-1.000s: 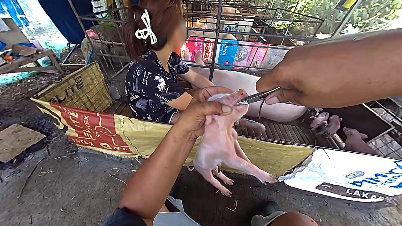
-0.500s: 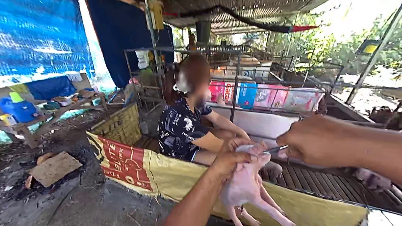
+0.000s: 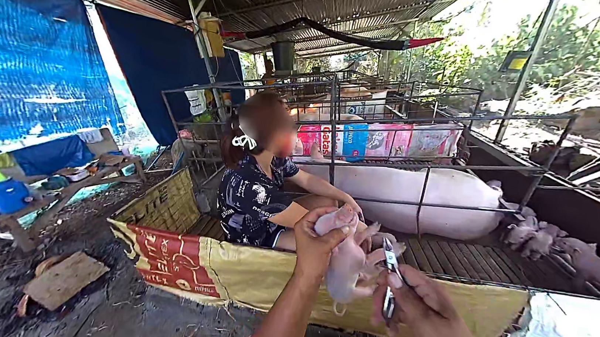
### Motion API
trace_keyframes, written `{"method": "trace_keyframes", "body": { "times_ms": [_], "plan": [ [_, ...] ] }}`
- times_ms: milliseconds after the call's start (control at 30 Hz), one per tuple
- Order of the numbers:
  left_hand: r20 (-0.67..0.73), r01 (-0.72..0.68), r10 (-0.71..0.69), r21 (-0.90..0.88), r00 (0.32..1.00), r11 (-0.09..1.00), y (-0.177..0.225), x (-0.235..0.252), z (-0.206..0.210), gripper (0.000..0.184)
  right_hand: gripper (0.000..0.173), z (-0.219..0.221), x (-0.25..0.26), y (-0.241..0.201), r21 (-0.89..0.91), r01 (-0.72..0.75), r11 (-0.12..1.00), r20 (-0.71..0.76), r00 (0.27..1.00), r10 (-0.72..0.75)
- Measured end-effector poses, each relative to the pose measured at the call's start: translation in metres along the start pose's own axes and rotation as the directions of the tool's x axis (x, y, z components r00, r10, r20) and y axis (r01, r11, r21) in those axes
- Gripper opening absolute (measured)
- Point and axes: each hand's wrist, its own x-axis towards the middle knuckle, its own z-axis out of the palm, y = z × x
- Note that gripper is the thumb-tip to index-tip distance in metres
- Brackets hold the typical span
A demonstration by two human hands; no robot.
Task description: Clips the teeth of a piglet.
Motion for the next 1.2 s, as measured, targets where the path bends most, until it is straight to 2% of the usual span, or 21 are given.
{"method": "trace_keyframes", "body": {
  "times_ms": [33, 167, 433, 867, 1100, 1200],
  "plan": [
    [-0.009, -0.019, 0.019, 0.002, 1.0, 1.0, 0.0, -0.001, 0.003, 0.035, 0.029, 0.009, 0.002, 0.007, 0.059, 0.0, 0.998, -0.025, 1.0, 0.001],
    [-0.063, -0.06, 0.059, -0.014, 0.996, 0.998, 0.005, -0.005, 0.01, 0.036, 0.031, 0.03, 0.021, 0.017, 0.107, 0.04, 0.993, -0.061, 0.998, -0.034],
    [-0.143, -0.104, 0.085, -0.132, 0.986, 0.986, 0.029, -0.023, 0.018, 0.034, 0.028, 0.047, 0.02, 0.005, 0.298, -0.029, 0.954, 0.113, 0.994, -0.004],
    [-0.168, -0.128, 0.093, -0.209, 0.981, 0.97, 0.045, -0.036, 0.021, 0.037, 0.028, 0.041, 0.015, -0.014, 0.326, -0.094, 0.941, 0.241, 0.97, 0.014],
    [-0.089, -0.151, 0.149, -0.022, 0.985, 0.988, 0.055, -0.049, 0.017, 0.029, 0.027, 0.039, 0.006, -0.029, 0.277, -0.077, 0.958, 0.3, 0.954, -0.01],
    [-0.085, -0.188, 0.185, -0.037, 0.979, 0.981, 0.059, -0.05, 0.017, 0.03, 0.028, 0.038, 0.004, -0.035, 0.277, -0.09, 0.957, 0.329, 0.944, -0.007]
  ]
}}
